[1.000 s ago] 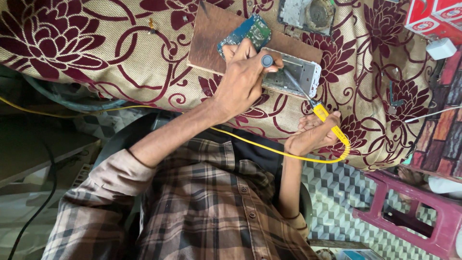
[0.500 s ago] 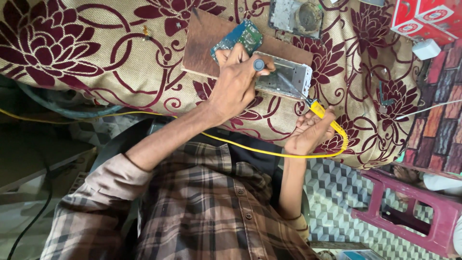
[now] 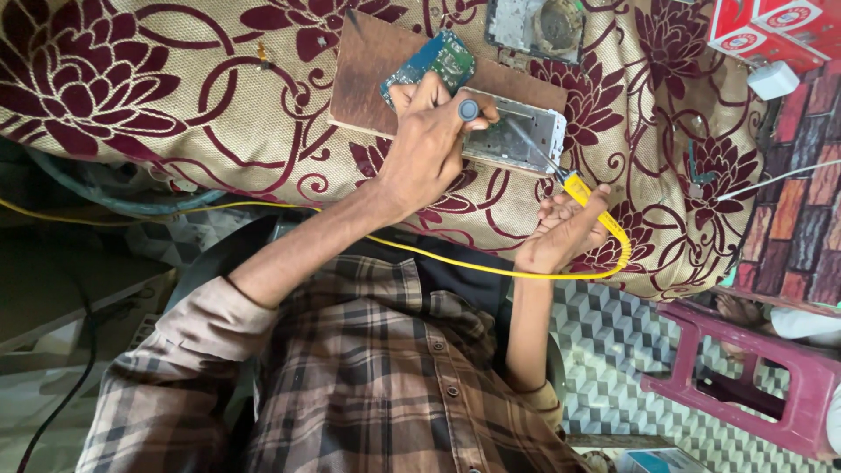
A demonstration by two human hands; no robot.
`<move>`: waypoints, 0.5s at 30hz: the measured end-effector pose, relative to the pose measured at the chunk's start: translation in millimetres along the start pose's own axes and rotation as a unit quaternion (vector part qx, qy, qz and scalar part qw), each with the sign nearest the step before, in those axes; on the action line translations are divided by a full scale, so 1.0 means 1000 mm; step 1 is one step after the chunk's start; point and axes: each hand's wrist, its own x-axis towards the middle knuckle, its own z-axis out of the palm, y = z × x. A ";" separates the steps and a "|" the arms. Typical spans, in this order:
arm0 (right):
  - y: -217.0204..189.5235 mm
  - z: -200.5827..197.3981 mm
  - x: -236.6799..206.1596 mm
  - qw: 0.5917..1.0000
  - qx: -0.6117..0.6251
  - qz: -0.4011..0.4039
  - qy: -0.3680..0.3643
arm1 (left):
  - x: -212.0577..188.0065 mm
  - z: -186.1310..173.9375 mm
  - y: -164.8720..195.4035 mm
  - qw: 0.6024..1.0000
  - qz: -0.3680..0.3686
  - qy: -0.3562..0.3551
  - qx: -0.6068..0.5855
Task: The person uses a soldering iron and a screwdriver to work on a small electronic component inside a white plastic housing. They repeatedly apply heat and manipulate the internal parts of the device.
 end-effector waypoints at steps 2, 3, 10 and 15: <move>0.001 0.003 0.001 1.000 -0.009 -0.002 0.013 | 0.000 -0.001 0.000 1.000 0.002 0.002 0.007; 0.001 0.004 0.001 1.000 -0.015 -0.002 0.020 | 0.000 -0.001 0.001 1.000 0.004 0.000 0.008; -0.001 0.005 -0.001 1.000 -0.007 -0.006 0.010 | 0.000 -0.001 0.001 1.000 0.008 -0.008 0.012; -0.006 0.007 0.000 1.000 0.005 0.002 0.019 | 0.001 0.001 0.000 1.000 -0.001 -0.009 0.012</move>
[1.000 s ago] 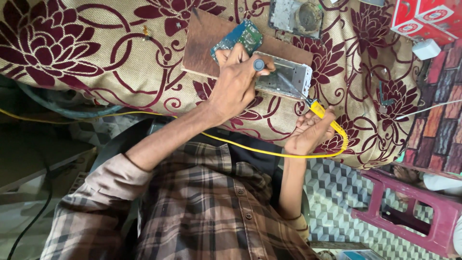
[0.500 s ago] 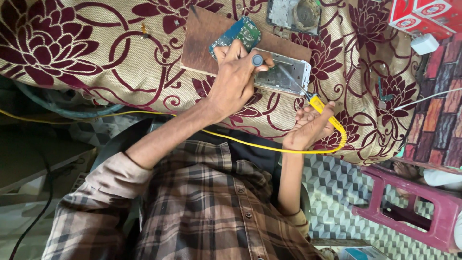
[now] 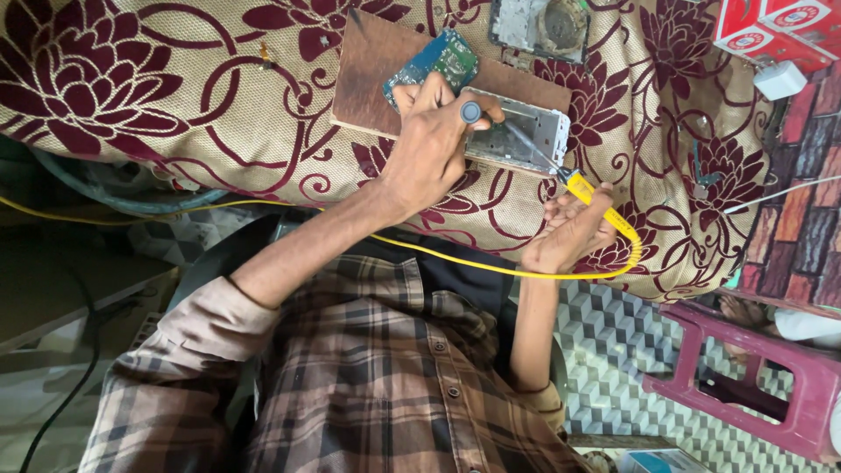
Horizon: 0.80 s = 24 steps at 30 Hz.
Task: The person uses a soldering iron and a screwdriver to work on a small electronic component inside a white plastic housing. They repeatedly apply heat and manipulate the internal parts of the device.
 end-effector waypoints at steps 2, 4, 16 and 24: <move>-0.002 0.001 0.000 0.998 -0.044 -0.047 -0.026 | 0.000 0.001 -0.001 1.000 -0.004 0.001 -0.002; -0.006 0.001 0.002 0.992 -0.072 -0.090 -0.058 | 0.000 0.001 -0.001 1.000 -0.004 0.000 -0.003; 0.001 -0.016 0.025 0.994 0.097 0.012 -0.040 | -0.003 0.002 -0.001 1.000 0.026 0.011 0.006; 0.019 -0.032 0.014 0.998 0.043 -0.011 -0.036 | -0.005 0.012 -0.005 0.999 0.042 0.031 0.005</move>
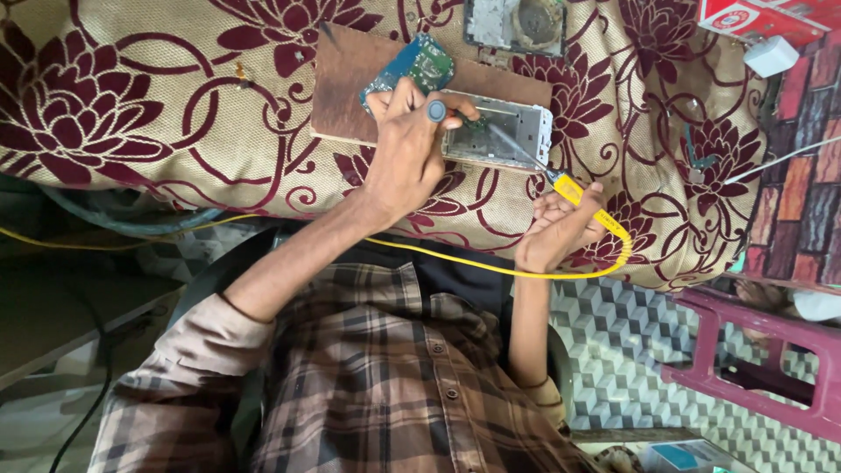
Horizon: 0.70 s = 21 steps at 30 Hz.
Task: The person uses a soldering iron and a screwdriver to work on a small electronic component inside a white plastic housing. They repeatedly apply heat and manipulate the internal parts of the device.
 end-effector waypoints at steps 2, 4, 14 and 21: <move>0.002 -0.001 0.001 1.000 -0.007 -0.002 0.001 | 0.001 0.001 0.001 0.999 0.036 0.020 -0.002; 0.002 -0.001 0.003 1.000 -0.010 -0.009 -0.005 | 0.002 0.000 0.002 1.000 0.010 0.003 0.000; 0.002 -0.003 0.004 0.997 -0.030 -0.047 -0.051 | 0.008 0.001 0.004 0.999 -0.028 -0.018 0.005; -0.001 0.005 0.006 0.997 -0.067 -0.030 0.009 | 0.008 -0.002 0.003 0.999 -0.020 -0.032 0.016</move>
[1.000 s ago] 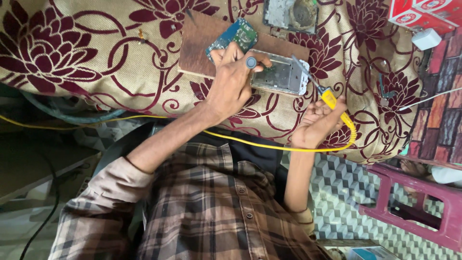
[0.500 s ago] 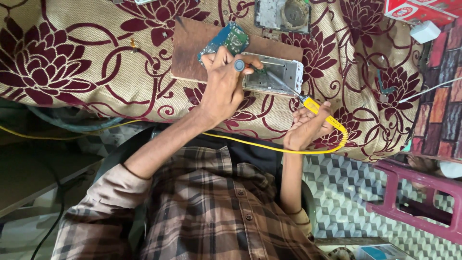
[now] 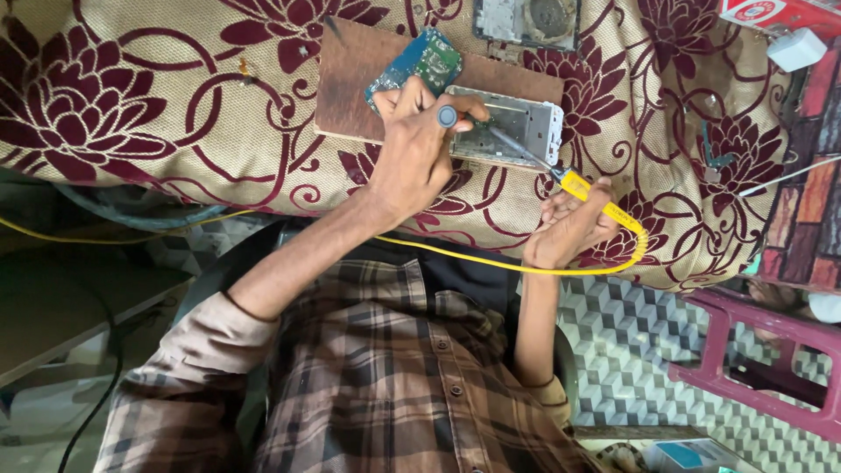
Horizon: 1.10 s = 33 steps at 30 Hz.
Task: The person uses a soldering iron and a screwdriver to work on a small electronic component inside a white plastic housing. They repeatedly apply heat and manipulate the internal parts of the device.
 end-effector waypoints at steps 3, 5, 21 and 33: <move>-0.006 0.002 0.003 0.999 -0.018 0.007 -0.038 | 0.000 -0.001 -0.001 1.000 -0.001 -0.004 -0.001; -0.010 0.004 0.007 0.999 -0.017 0.040 -0.027 | 0.000 -0.001 -0.002 1.000 -0.001 -0.007 -0.003; -0.030 0.018 0.014 0.990 -0.001 0.144 -0.012 | -0.001 0.000 -0.004 0.999 0.016 0.032 -0.007; -0.004 0.000 -0.012 0.993 0.044 -0.046 -0.097 | 0.005 0.001 0.005 0.999 -0.022 0.016 -0.016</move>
